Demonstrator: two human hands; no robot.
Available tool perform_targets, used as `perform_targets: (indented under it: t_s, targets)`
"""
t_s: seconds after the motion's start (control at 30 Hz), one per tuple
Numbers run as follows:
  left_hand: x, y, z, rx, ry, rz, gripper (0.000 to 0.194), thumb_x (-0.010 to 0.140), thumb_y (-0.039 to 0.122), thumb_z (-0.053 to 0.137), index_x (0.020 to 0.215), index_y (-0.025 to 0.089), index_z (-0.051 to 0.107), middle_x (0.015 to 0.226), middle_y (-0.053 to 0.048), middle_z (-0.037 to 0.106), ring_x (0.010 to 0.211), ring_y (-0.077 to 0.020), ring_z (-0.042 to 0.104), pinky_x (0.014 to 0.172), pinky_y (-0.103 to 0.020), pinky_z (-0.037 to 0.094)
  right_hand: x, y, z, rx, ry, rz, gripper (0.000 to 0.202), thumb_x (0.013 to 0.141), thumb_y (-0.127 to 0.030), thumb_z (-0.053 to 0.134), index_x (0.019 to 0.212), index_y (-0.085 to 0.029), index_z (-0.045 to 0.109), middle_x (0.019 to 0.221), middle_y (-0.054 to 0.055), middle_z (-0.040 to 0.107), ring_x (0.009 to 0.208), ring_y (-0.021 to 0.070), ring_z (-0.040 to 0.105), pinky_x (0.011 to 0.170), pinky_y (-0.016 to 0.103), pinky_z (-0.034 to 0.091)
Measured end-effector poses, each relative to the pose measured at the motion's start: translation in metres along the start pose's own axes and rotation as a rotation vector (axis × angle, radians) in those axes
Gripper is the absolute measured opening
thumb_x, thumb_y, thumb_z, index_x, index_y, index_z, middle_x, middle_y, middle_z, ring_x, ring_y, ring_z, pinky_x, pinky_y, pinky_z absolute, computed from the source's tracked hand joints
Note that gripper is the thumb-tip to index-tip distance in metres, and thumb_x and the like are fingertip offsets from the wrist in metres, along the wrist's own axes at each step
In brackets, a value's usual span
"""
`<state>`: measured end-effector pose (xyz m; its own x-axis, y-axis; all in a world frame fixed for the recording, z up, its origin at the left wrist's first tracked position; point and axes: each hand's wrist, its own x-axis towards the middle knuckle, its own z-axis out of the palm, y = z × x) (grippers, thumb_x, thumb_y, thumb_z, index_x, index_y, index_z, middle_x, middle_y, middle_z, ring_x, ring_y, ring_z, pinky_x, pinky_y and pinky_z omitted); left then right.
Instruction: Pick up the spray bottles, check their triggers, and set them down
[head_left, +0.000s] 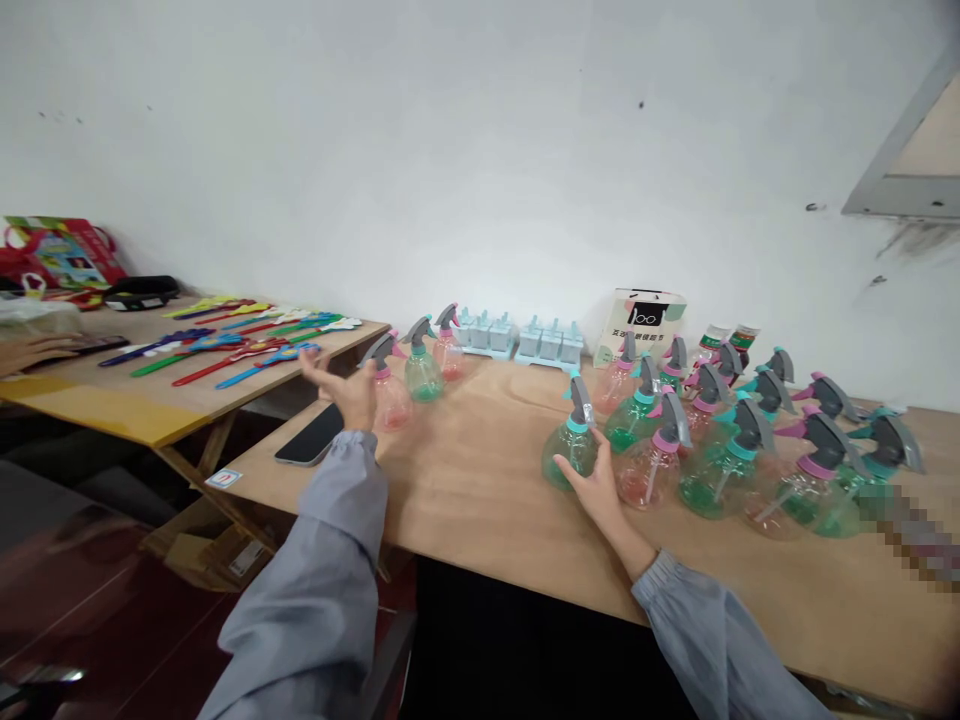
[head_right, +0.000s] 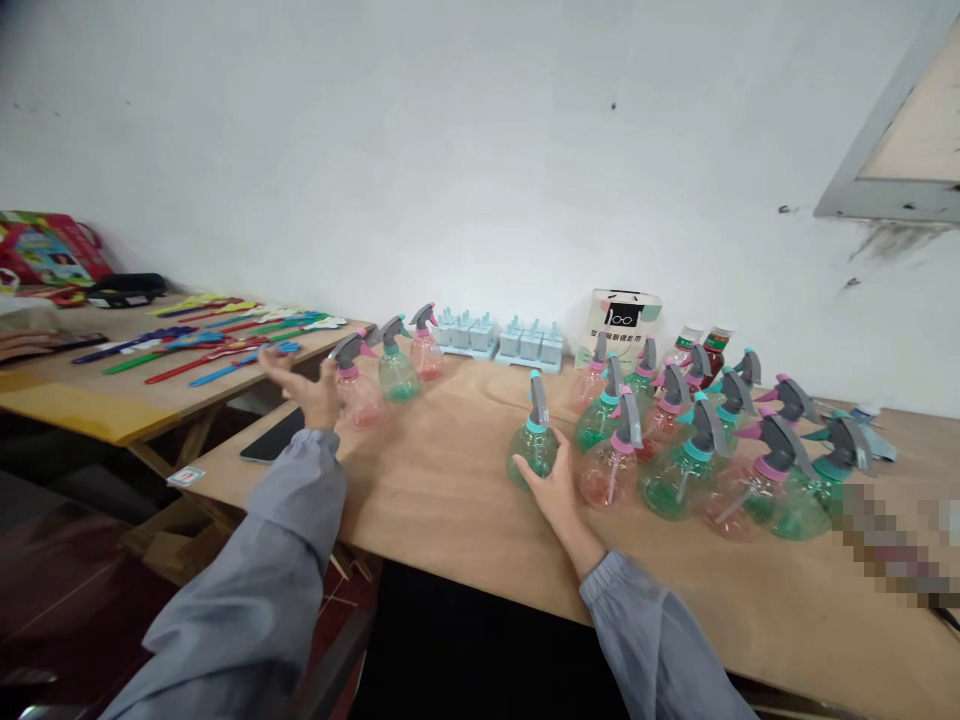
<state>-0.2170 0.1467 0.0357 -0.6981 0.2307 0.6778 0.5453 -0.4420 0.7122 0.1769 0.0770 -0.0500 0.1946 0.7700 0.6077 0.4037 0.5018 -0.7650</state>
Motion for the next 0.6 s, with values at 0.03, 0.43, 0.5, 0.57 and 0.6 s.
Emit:
perform_targets:
  t_s: [0.03, 0.43, 0.5, 0.57, 0.6]
  targets:
    - [-0.008, 0.009, -0.004, 0.021, 0.073, 0.032, 0.088, 0.079, 0.053, 0.070, 0.148, 0.021, 0.026, 0.157, -0.019, 0.029, 0.144, -0.0309, 0.040, 0.119, -0.046, 0.033, -0.001, 0.000, 0.001, 0.006, 0.001, -0.002, 0.079, 0.073, -0.063, 0.074, 0.132, -0.018, 0.045, 0.131, 0.017, 0.058, 0.123, 0.0328, 0.057, 0.109, 0.056, 0.045]
    - [-0.181, 0.157, 0.039, -0.366, -1.120, -0.128, 0.119, 0.056, 0.049, 0.091, 0.154, 0.025, 0.026, 0.160, -0.022, 0.032, 0.153, -0.0387, 0.025, 0.125, -0.057, 0.014, -0.013, -0.013, 0.003, 0.035, -0.237, -0.115, 0.067, 0.087, -0.058, 0.062, 0.140, -0.021, 0.046, 0.140, 0.016, 0.057, 0.133, 0.0321, 0.055, 0.112, 0.055, 0.045]
    - [-0.192, 0.164, 0.047, -0.343, -1.074, -0.191, 0.113, 0.061, 0.045, 0.089, 0.153, 0.027, 0.027, 0.156, -0.020, 0.038, 0.151, -0.0384, 0.029, 0.124, -0.060, 0.011, -0.016, -0.020, -0.004, 0.003, -0.264, -0.144, 0.061, 0.090, -0.054, 0.060, 0.141, -0.023, 0.049, 0.140, 0.015, 0.060, 0.132, 0.0319, 0.056, 0.111, 0.054, 0.046]
    - [-0.194, 0.165, 0.051, -0.331, -1.027, -0.236, 0.095, 0.068, 0.041, 0.085, 0.148, 0.028, 0.035, 0.150, -0.017, 0.047, 0.147, -0.0354, 0.037, 0.123, -0.059, 0.017, -0.019, -0.027, -0.018, -0.043, -0.245, -0.181, 0.054, 0.094, -0.046, 0.056, 0.144, -0.025, 0.048, 0.139, 0.013, 0.061, 0.128, 0.0299, 0.060, 0.108, 0.052, 0.049]
    - [-0.192, 0.165, 0.052, -0.353, -1.019, -0.256, 0.085, 0.070, 0.038, 0.083, 0.143, 0.028, 0.041, 0.146, -0.015, 0.051, 0.143, -0.0335, 0.043, 0.121, -0.056, 0.023, -0.020, -0.029, -0.028, -0.071, -0.215, -0.234, 0.052, 0.096, -0.042, 0.054, 0.145, -0.026, 0.046, 0.138, 0.012, 0.061, 0.125, 0.0286, 0.062, 0.106, 0.051, 0.051]
